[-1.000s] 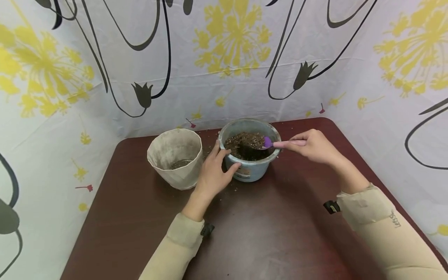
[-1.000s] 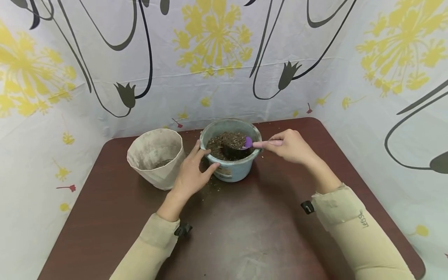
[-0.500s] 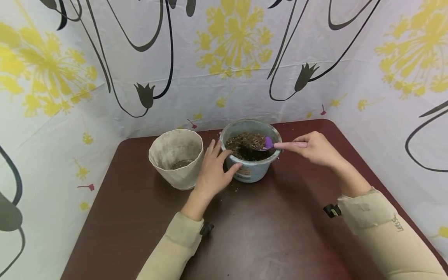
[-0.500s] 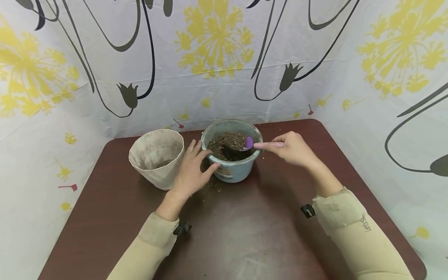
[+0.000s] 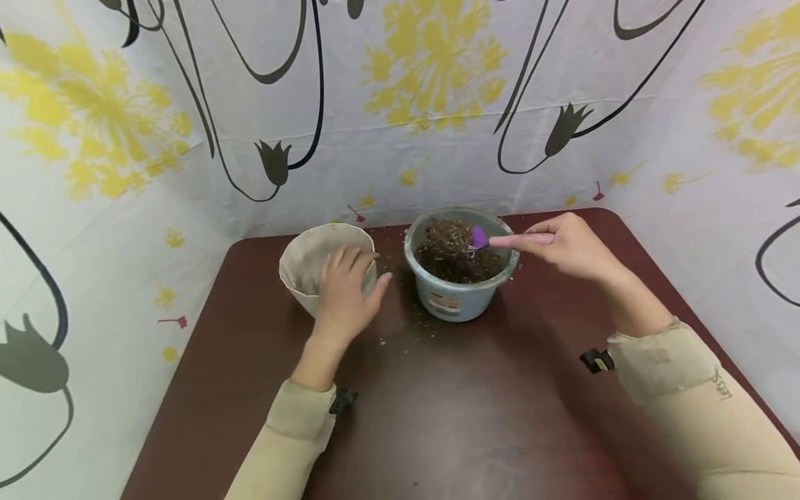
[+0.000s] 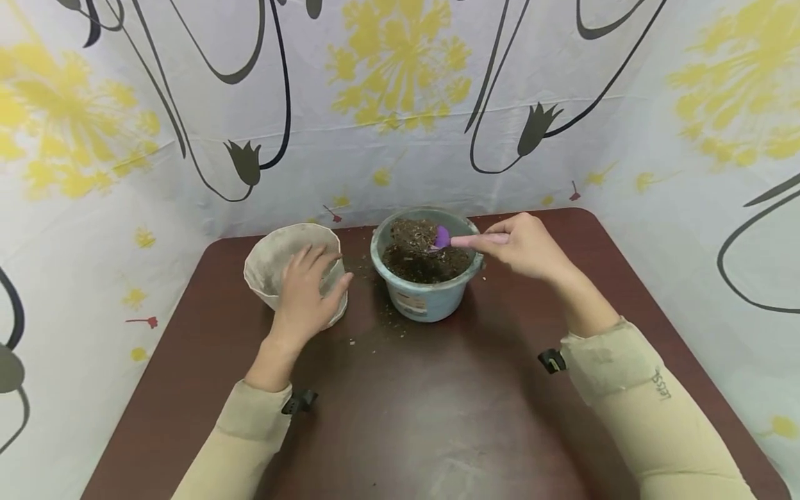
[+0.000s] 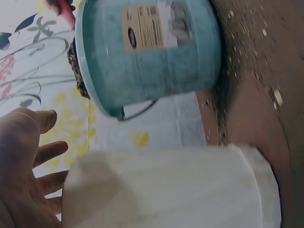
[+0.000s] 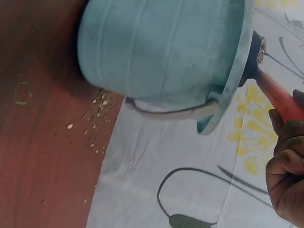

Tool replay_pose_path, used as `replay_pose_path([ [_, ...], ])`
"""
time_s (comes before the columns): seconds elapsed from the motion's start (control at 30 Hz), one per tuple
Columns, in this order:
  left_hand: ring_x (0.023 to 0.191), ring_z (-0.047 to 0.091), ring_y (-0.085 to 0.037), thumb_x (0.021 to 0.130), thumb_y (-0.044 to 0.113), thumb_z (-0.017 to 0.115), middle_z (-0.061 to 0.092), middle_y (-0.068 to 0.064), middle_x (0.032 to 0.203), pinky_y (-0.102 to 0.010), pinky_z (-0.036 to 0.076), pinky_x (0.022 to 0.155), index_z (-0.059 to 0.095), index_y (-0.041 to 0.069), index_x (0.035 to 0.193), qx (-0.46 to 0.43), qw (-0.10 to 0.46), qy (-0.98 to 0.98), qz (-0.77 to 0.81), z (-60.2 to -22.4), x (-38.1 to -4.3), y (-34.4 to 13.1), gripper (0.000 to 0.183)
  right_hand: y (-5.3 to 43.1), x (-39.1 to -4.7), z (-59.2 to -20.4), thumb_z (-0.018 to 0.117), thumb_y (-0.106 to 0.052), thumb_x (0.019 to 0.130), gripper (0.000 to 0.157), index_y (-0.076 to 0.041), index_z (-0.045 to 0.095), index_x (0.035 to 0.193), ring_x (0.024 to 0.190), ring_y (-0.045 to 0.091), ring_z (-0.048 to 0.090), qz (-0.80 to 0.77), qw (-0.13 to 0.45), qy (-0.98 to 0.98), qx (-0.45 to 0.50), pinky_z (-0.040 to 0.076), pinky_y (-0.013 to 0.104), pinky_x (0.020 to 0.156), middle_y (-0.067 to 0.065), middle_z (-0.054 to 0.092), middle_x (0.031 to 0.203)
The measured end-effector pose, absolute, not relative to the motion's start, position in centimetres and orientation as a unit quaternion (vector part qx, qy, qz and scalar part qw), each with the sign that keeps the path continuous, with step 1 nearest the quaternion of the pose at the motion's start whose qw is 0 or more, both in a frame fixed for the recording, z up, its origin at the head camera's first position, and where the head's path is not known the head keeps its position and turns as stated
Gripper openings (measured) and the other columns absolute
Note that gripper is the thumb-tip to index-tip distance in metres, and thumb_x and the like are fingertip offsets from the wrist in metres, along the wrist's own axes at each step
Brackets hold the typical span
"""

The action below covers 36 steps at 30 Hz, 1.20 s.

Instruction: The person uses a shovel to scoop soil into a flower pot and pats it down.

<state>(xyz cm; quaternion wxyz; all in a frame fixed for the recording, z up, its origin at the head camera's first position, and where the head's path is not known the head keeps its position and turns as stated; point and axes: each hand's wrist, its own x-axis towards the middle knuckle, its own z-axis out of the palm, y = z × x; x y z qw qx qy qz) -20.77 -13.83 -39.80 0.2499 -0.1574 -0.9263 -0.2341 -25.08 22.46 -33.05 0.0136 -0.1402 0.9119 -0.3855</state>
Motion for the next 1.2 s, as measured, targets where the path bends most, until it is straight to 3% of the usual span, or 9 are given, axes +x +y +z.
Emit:
replay_pose_path([
  [0.23, 0.133, 0.048, -0.042, 0.094, 0.035, 0.070, 0.062, -0.019, 0.134, -0.061, 0.031, 0.111, 0.070, 0.007, 0.121, -0.134, 0.270, -0.925, -0.232, -40.4, -20.4, -15.8, 0.039, 20.6, -25.6, -32.5, 0.071, -0.057, 0.090, 0.027, -0.041, 0.079, 0.110, 0.049, 0.009, 0.016, -0.389, 0.024, 0.906, -0.166, 0.020, 0.030, 0.038, -0.006, 0.025, 0.054],
  [0.33, 0.132, 0.049, -0.041, 0.095, 0.039, 0.068, 0.062, -0.018, 0.135, -0.064, 0.031, 0.110, 0.070, 0.008, 0.121, -0.120, 0.274, -0.928, -0.224, -40.7, -20.1, -16.5, 0.040, 19.4, -26.0, -32.5, 0.073, -0.059, 0.087, 0.026, -0.037, 0.082, 0.098, 0.048, 0.008, 0.018, -0.385, 0.012, 0.907, -0.169, 0.022, 0.029, 0.039, -0.006, 0.026, 0.055],
  [0.57, 0.134, 0.048, -0.039, 0.097, 0.044, 0.065, 0.061, -0.015, 0.138, -0.067, 0.024, 0.110, 0.074, 0.011, 0.114, -0.079, 0.266, -0.934, -0.224, -41.1, -19.2, -18.5, 0.038, 15.9, -27.2, -32.4, 0.072, -0.058, 0.088, 0.029, -0.032, 0.084, 0.088, 0.050, 0.008, 0.015, -0.382, 0.000, 0.900, -0.209, 0.020, 0.024, 0.041, -0.008, 0.021, 0.053],
  [0.63, 0.134, 0.048, -0.039, 0.097, 0.045, 0.065, 0.061, -0.015, 0.139, -0.067, 0.022, 0.111, 0.074, 0.011, 0.115, -0.070, 0.267, -0.934, -0.225, -41.2, -18.9, -19.1, 0.040, 14.8, -27.4, -32.4, 0.073, -0.058, 0.088, 0.034, -0.026, 0.081, 0.077, 0.051, 0.008, 0.015, -0.387, 0.002, 0.896, -0.218, 0.019, 0.024, 0.042, -0.008, 0.020, 0.052],
  [0.73, 0.133, 0.048, -0.039, 0.096, 0.045, 0.066, 0.061, -0.016, 0.138, -0.068, 0.021, 0.112, 0.074, 0.011, 0.115, -0.058, 0.278, -0.932, -0.226, -41.3, -18.3, -20.0, 0.039, 13.3, -27.8, -32.5, 0.073, -0.057, 0.087, 0.046, -0.019, 0.072, 0.063, 0.050, 0.009, 0.014, -0.396, 0.008, 0.888, -0.232, 0.019, 0.025, 0.043, -0.008, 0.019, 0.050],
  [0.8, 0.134, 0.047, -0.040, 0.095, 0.045, 0.068, 0.061, -0.016, 0.137, -0.069, 0.020, 0.111, 0.075, 0.010, 0.111, -0.048, 0.289, -0.929, -0.226, -41.6, -17.9, -20.7, 0.039, 12.2, -27.9, -32.6, 0.074, -0.059, 0.085, 0.058, -0.016, 0.056, 0.052, 0.049, 0.009, 0.013, -0.401, 0.014, 0.886, -0.232, 0.020, 0.026, 0.043, -0.009, 0.018, 0.049],
  [0.97, 0.141, 0.040, -0.042, 0.090, 0.046, 0.073, 0.057, -0.020, 0.142, -0.070, 0.021, 0.112, 0.075, 0.005, 0.108, -0.031, 0.312, -0.918, -0.242, -42.7, -16.9, -22.3, 0.044, 9.7, -28.2, -32.7, 0.075, -0.055, 0.087, 0.064, -0.017, 0.040, 0.050, 0.046, 0.010, 0.015, -0.397, 0.016, 0.884, -0.247, 0.024, 0.026, 0.045, -0.008, 0.020, 0.047],
  [1.07, 0.140, 0.042, -0.043, 0.088, 0.041, 0.076, 0.053, -0.024, 0.145, -0.065, 0.026, 0.112, 0.074, 0.002, 0.110, -0.039, 0.322, -0.910, -0.259, -43.2, -16.8, -22.6, 0.045, 8.4, -28.4, -32.8, 0.073, -0.046, 0.092, 0.043, -0.016, 0.071, 0.062, 0.044, 0.009, 0.018, -0.390, 0.010, 0.877, -0.280, 0.027, 0.026, 0.045, -0.009, 0.027, 0.045],
  [1.2, 0.140, 0.043, -0.043, 0.089, 0.037, 0.077, 0.049, -0.026, 0.148, -0.061, 0.033, 0.111, 0.073, -0.001, 0.110, -0.049, 0.323, -0.904, -0.276, -43.5, -16.9, -22.5, 0.043, 6.9, -28.5, -33.3, 0.073, -0.040, 0.094, 0.030, -0.016, 0.081, 0.079, 0.043, 0.008, 0.021, -0.366, 0.001, 0.877, -0.312, 0.028, 0.025, 0.046, -0.010, 0.034, 0.043],
])
